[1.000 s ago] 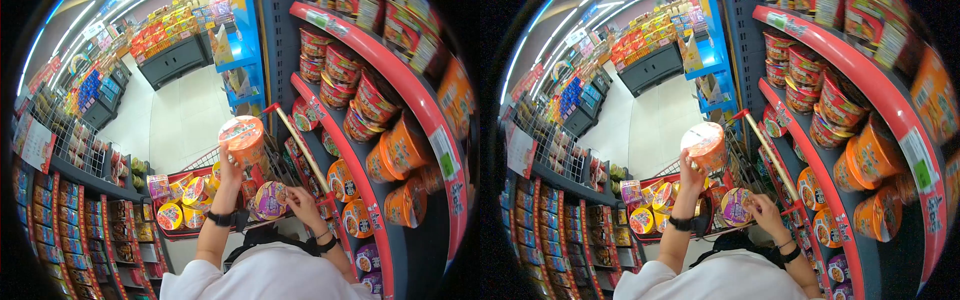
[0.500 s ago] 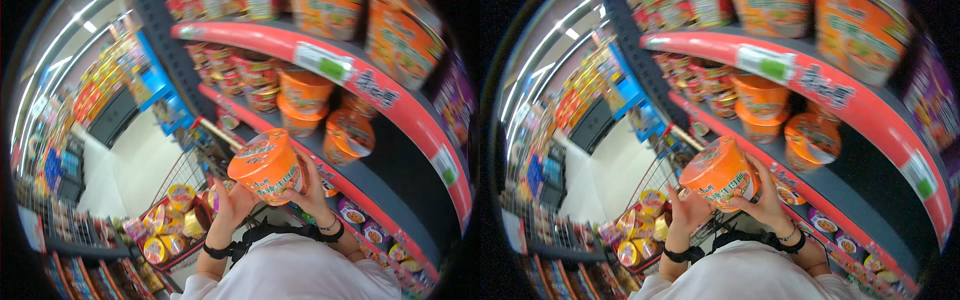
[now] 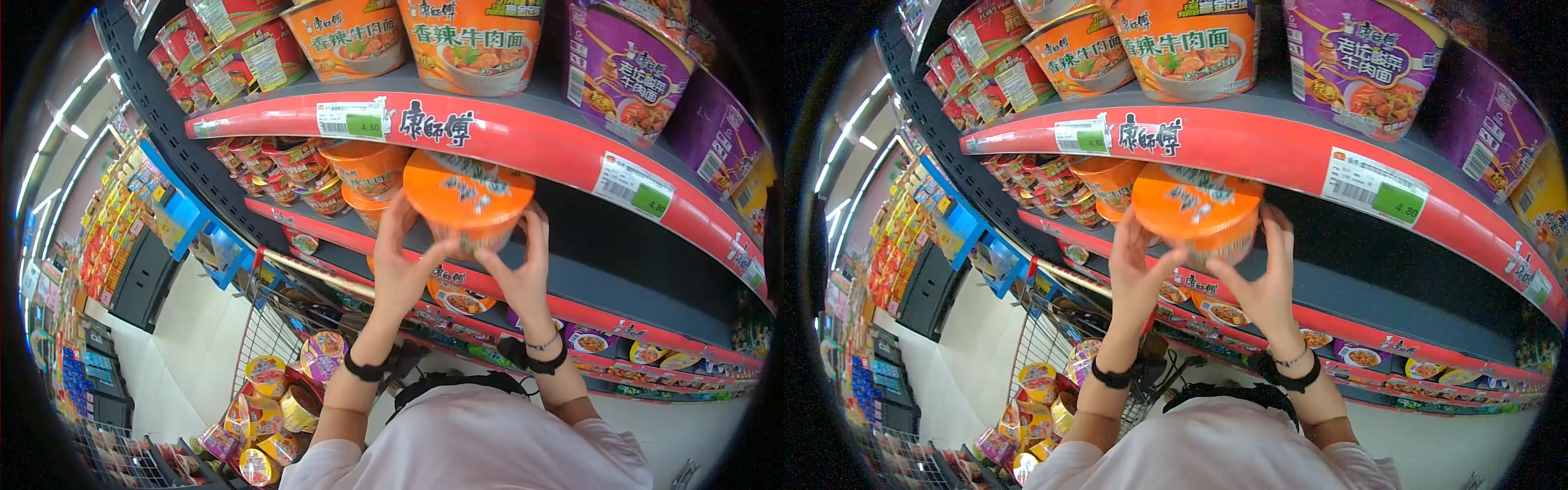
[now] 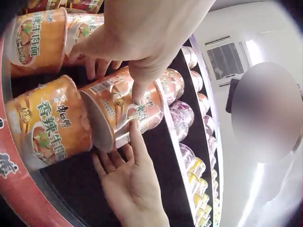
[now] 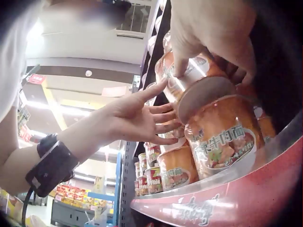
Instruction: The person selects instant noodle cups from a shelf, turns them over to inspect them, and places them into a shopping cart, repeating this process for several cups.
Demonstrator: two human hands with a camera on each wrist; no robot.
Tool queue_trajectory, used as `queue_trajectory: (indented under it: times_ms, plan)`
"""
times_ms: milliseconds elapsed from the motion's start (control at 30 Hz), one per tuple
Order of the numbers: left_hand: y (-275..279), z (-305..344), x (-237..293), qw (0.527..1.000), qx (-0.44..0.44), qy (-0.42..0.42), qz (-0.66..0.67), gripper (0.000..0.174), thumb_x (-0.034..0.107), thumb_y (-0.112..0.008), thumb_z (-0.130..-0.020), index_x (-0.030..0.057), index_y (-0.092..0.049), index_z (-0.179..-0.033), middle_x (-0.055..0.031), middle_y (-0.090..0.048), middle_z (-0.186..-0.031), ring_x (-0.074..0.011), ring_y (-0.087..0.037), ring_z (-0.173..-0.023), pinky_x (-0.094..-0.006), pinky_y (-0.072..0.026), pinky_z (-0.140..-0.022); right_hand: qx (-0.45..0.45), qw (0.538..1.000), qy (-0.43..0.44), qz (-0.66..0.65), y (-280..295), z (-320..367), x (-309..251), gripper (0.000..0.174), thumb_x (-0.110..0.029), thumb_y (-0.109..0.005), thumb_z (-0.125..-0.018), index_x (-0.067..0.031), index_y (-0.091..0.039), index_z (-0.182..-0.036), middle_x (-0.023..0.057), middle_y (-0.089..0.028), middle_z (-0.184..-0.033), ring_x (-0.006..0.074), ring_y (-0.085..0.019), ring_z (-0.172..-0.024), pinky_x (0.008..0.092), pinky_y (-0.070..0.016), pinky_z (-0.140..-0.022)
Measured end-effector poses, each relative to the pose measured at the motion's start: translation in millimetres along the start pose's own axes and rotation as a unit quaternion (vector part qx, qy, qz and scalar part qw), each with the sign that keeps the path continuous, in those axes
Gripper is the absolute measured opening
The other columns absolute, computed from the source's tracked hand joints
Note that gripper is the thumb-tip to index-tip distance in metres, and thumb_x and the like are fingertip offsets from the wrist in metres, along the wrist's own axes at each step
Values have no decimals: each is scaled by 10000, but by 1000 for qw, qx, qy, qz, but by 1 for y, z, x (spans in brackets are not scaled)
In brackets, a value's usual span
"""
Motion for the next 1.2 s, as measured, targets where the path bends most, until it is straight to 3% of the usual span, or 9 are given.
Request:
queue_trajectory:
  times_ms: [100, 267, 467, 667, 700, 833, 933, 1033, 1200]
  plan:
    - [-11, -22, -7, 997, 29, 0, 72, 658, 97, -747, -774, -16, -378, -1307, -145, -515, -1268, -211, -485, -1193, -336, -361, -1014, 18, 1000, 1, 25, -4, -18, 14, 741, -260, -745, -775, 38, -386, -1350, 224, -429, -1313, 334, -406, -1253, 418, -352, -1030]
    - [-18, -26, -24, 997, 25, -62, 36, 620, 116, -655, -863, -31, -321, -1364, -173, -472, -1329, -226, -455, -1234, -350, -342, -1035, 4, 999, -37, 2, -13, -19, 30, 749, -266, -726, -796, 54, -359, -1365, 252, -395, -1354, 346, -363, -1302, 427, -331, -1053]
    - [-23, -28, -27, 995, 33, -48, 77, 615, 133, -591, -906, -30, -271, -1405, -192, -404, -1388, -235, -407, -1285, -355, -315, -1064, 20, 999, -21, 44, -22, -16, 39, 774, -284, -719, -803, 36, -333, -1392, 242, -385, -1373, 350, -353, -1297, 441, -303, -1059]
    - [-26, -20, -22, 997, 62, -48, -10, 602, 181, -538, -938, -56, -263, -1418, -196, -344, -1439, -234, -324, -1342, -344, -269, -1092, 58, 995, 20, 74, -24, -14, 39, 724, -239, -729, -798, 33, -377, -1370, 228, -454, -1318, 332, -398, -1258, 421, -316, -1044]
    - [-24, -18, -34, 995, 65, -49, -49, 635, 213, -558, -930, -59, -258, -1418, -212, -359, -1428, -254, -321, -1346, -355, -261, -1099, 39, 998, -41, 12, -25, -14, 34, 719, -203, -731, -798, 32, -369, -1373, 208, -433, -1342, 301, -383, -1275, 408, -307, -1054]
    - [-12, 13, -25, 981, 136, -99, -100, 558, 191, -608, -892, -25, -378, -1352, -195, -417, -1385, -277, -404, -1292, -368, -315, -1066, 160, 985, 55, -29, -27, 7, 12, 622, -74, -648, -857, 29, -316, -1373, 183, -342, -1410, 294, -376, -1285, 433, -337, -1055]
    - [14, 47, -22, 978, 180, -82, -70, 440, 112, -608, -883, -15, -453, -1275, -162, -517, -1277, -238, -508, -1177, -348, -392, -991, 163, 973, 158, -47, -37, 29, -6, 563, -166, -618, -888, 19, -329, -1334, 218, -361, -1361, 334, -462, -1174, 431, -428, -951]
    - [50, 78, -33, 971, 229, -51, -50, 328, 38, -581, -890, -16, -499, -1203, -122, -603, -1136, -189, -591, -1038, -314, -458, -896, 30, 969, 174, -175, -82, 51, -16, 506, -193, -594, -896, 13, -346, -1285, 207, -380, -1286, 302, -493, -1089, 401, -452, -906]
    - [132, 154, -46, 920, 377, 58, -93, 227, 60, -567, -917, 3, -544, -1136, -94, -650, -1013, -151, -626, -955, -278, -489, -804, -262, 936, -2, -236, -180, 97, -35, 358, -74, -574, -877, 6, -463, -1207, 168, -399, -1273, 210, -508, -1003, 320, -461, -843]
Point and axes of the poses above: each hand's wrist, its own z-axis away from the middle knuckle, its own y-axis out of the back of the hand, x = y × z, the point moved 4 cm from there along -z, towards the middle knuckle
